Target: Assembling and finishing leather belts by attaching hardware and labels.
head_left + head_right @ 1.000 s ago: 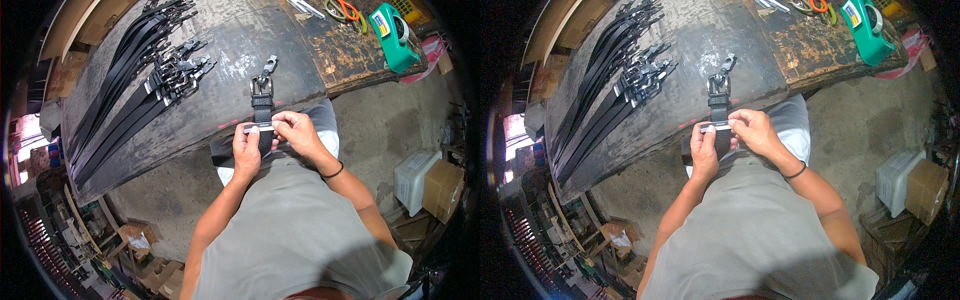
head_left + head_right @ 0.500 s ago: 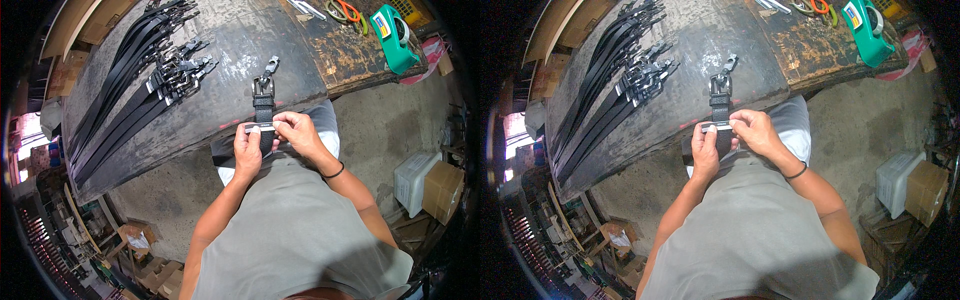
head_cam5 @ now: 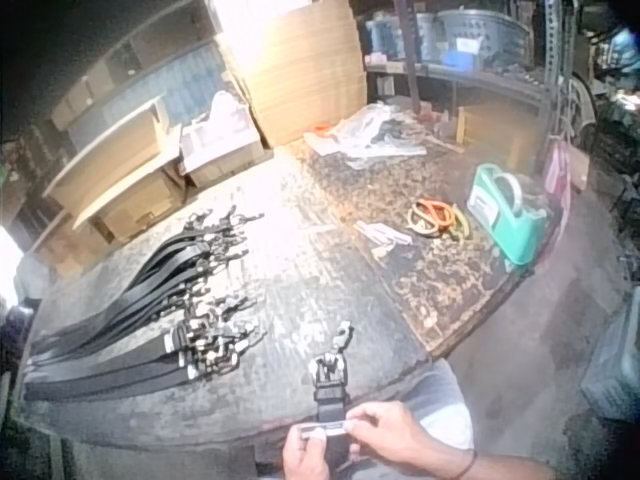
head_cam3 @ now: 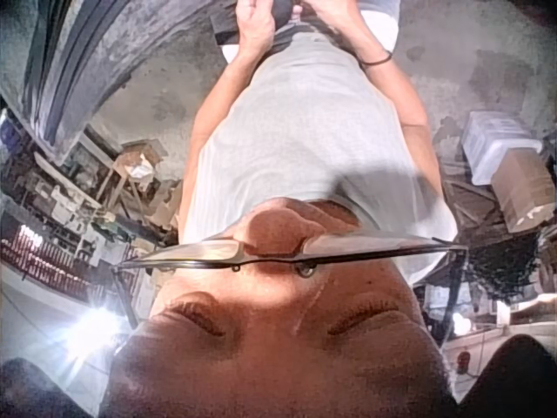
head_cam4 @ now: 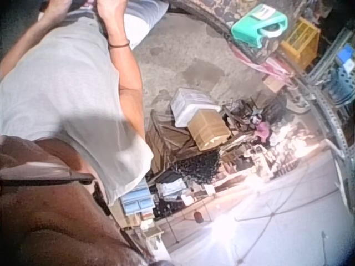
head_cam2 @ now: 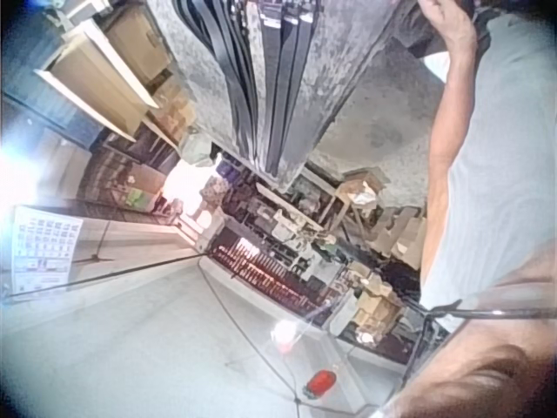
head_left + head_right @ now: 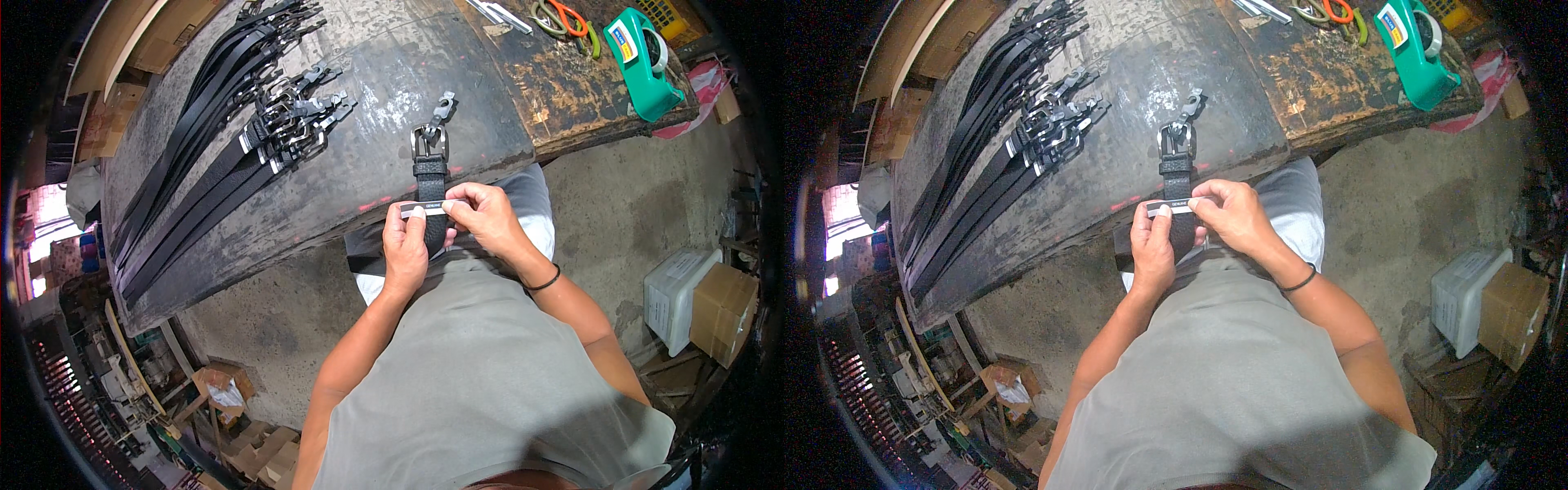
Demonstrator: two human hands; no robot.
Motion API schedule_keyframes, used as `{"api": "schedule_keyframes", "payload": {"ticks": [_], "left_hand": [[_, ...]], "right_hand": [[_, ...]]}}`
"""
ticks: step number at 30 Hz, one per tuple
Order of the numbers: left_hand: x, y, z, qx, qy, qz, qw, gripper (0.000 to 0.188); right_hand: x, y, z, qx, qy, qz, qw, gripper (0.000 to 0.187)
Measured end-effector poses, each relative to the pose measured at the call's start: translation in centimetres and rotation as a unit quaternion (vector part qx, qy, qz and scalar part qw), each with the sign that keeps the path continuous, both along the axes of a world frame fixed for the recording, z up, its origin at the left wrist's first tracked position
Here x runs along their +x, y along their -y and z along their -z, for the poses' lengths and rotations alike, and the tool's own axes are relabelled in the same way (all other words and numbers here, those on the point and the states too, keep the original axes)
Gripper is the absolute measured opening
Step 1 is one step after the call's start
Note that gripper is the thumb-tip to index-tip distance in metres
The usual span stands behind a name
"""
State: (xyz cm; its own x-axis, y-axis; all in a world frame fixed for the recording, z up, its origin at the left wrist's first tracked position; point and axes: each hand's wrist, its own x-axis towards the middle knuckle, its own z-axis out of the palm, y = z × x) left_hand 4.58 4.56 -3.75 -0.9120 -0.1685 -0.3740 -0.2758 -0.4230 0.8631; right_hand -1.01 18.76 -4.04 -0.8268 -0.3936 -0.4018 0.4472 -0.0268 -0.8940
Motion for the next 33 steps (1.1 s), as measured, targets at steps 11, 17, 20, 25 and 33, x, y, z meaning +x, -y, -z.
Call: {"api": "schedule_keyframes", "payload": {"ticks": [11,17,20,25,33], "left_hand": [[0.10,0.09,0.37,0.022,0.001,-0.004,1.000,0.017],[0.17,0.10,0.16,0.030,0.003,-0.008,1.000,0.017],[0.16,0.27,0.30,0.038,0.014,-0.005,0.999,0.019],[0.01,0.69,0.10,0.081,0.043,0.002,0.996,0.022],[-0.06,0.73,-0.52,0.098,0.065,0.001,0.993,0.022]], "right_hand": [[0.03,0.10,0.02,-0.021,0.023,0.011,0.999,0.021],[0.08,0.15,-0.21,-0.024,0.031,0.012,0.999,0.020],[0.13,0.18,0.34,-0.020,0.023,0.015,0.999,0.019],[0.01,0.13,-0.12,-0.057,0.031,0.011,0.998,0.016],[-0.10,0.06,0.01,-0.031,0.025,-0.005,0.999,0.018]]}}
